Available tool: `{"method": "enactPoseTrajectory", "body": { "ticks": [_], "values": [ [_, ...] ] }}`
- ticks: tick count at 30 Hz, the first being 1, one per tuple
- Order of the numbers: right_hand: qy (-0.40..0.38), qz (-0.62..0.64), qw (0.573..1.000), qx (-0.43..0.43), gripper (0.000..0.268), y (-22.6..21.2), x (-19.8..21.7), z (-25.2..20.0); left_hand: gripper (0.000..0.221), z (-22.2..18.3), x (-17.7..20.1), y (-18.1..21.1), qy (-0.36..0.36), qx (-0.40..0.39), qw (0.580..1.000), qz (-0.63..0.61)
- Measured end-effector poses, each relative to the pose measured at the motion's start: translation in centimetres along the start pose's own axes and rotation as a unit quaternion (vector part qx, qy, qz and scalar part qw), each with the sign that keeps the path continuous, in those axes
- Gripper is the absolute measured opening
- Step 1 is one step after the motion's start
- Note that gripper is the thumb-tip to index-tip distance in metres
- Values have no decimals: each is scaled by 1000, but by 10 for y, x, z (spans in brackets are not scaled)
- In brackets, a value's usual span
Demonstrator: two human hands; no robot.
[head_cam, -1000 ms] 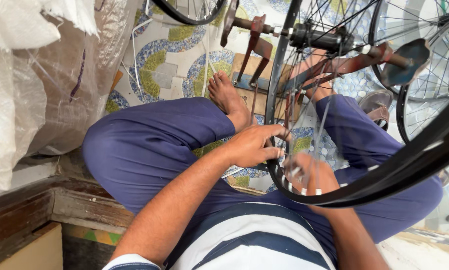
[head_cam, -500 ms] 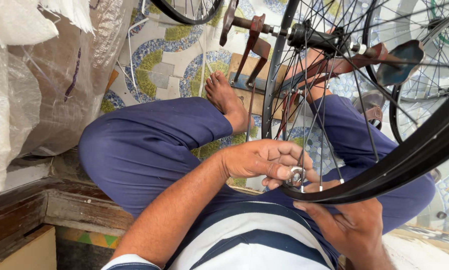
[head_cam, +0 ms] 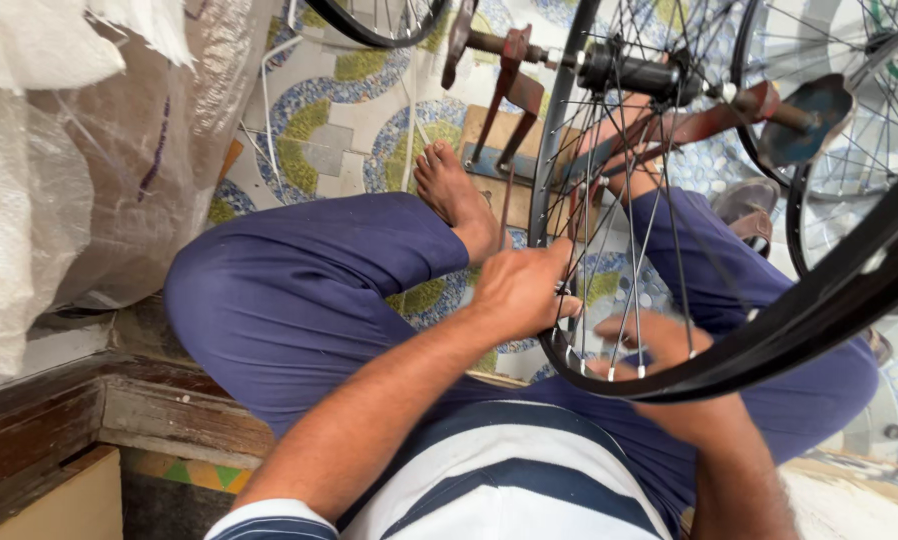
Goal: The person replaces spokes and realigns a bicycle wheel rim using a truing stand while sitting on the floor. They handle individual spokes, thread them through the hub and rim, and rotate the wheel to check alignment.
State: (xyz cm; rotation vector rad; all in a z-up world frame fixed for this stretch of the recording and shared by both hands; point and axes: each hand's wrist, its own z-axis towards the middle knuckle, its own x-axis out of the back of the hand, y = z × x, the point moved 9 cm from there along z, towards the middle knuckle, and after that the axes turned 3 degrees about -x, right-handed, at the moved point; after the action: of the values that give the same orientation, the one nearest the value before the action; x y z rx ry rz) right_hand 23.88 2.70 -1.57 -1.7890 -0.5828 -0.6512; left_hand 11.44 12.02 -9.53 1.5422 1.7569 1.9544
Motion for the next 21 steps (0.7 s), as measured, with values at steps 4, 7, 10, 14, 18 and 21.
{"method": "enactPoseTrajectory", "body": {
  "ticks": [4, 7, 10, 14, 18, 21],
  "values": [
    [-12, -76, 981, 180, 34, -42, -21, -12, 47, 5, -5, 0, -6, 7, 999, 41],
    [-16, -104, 979, 177, 26, -54, -17, -20, 51, 3, 5, 12, -57, -73, 995, -29],
    [1, -56, 988, 143, 23, -64, 8, -34, 52, -6, 12, 25, -231, -133, 910, -316],
    [64, 7, 988, 144, 22, -75, 42, -39, 49, -29, 1, 44, -379, -54, 694, -610],
    [17, 51, 995, 84, 29, -55, 20, -30, 39, -16, 4, 29, -244, -102, 870, -416],
    [-33, 19, 996, 84, 27, -33, -1, -13, 45, -2, 6, 13, -143, -73, 981, -110]
  ]
}}
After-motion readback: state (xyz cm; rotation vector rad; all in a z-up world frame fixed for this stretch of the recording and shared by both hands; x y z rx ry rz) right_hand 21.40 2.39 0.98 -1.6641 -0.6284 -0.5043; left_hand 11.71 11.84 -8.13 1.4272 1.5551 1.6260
